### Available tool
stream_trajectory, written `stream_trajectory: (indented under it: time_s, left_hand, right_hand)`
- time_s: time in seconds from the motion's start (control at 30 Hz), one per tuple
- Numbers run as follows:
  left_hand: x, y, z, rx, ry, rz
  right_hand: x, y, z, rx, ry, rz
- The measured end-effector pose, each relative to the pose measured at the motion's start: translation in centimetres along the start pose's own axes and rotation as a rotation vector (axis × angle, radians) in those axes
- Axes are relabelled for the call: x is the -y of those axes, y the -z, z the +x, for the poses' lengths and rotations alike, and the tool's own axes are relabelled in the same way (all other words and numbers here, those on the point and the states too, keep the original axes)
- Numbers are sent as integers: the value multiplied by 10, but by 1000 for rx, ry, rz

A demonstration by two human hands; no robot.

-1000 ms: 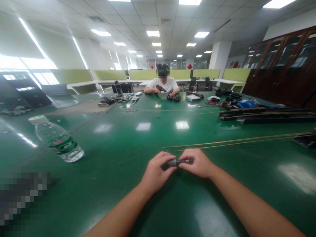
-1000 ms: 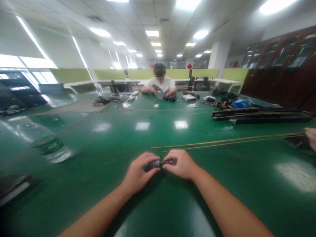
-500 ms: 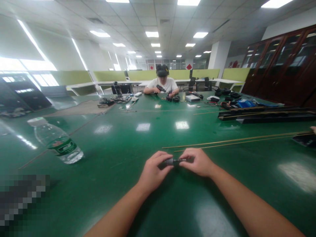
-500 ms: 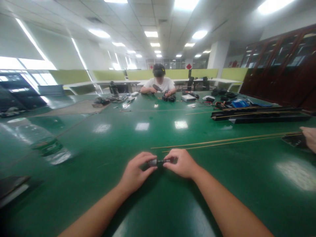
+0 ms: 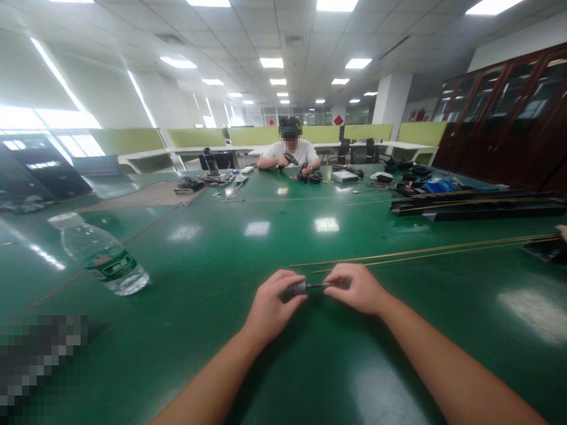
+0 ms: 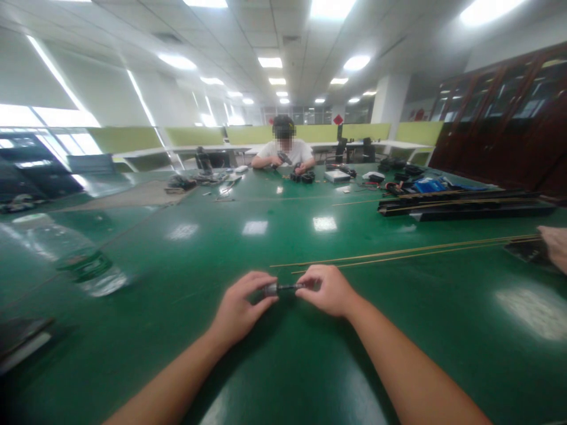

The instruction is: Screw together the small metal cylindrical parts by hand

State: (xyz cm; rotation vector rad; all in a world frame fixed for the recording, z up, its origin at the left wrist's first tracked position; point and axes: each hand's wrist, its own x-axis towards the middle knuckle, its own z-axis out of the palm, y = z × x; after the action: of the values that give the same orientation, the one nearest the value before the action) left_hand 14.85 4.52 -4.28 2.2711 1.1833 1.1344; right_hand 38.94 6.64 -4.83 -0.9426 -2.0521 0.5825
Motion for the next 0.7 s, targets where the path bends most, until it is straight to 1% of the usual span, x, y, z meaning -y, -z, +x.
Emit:
stream_trajectory:
  time_s: [0.2,0.33,0.4,0.43,0.5,0.57,0.63,0.7]
  left_hand:
    - [-1,2,1,-6,-1,-4]
    - [-1,4,2,-4,9,-7]
    - [1,5,2,-17,26,2]
    - [2,6,3,-36,41,11]
    - [5,7,5,-90,115,29]
    - [9,9,7,-148,250,-24]
    - [12,12,9,-226,402,-202]
    - [14,20,10,-316,518,-428]
  right_hand:
    - [1,1,0,-9,-20,6]
    - [1,8,0,-7,-45,1]
    - [-3,14,-2,41,-80,6]
    - [-6,16,-3,111,-108,23]
    - [-13,21,-5,284,-173,87]
    - [-20,25,-7,397,-239,90]
    - [-25,26,-8,436,-276,89]
    - [-28,26,-8,457,-303,94]
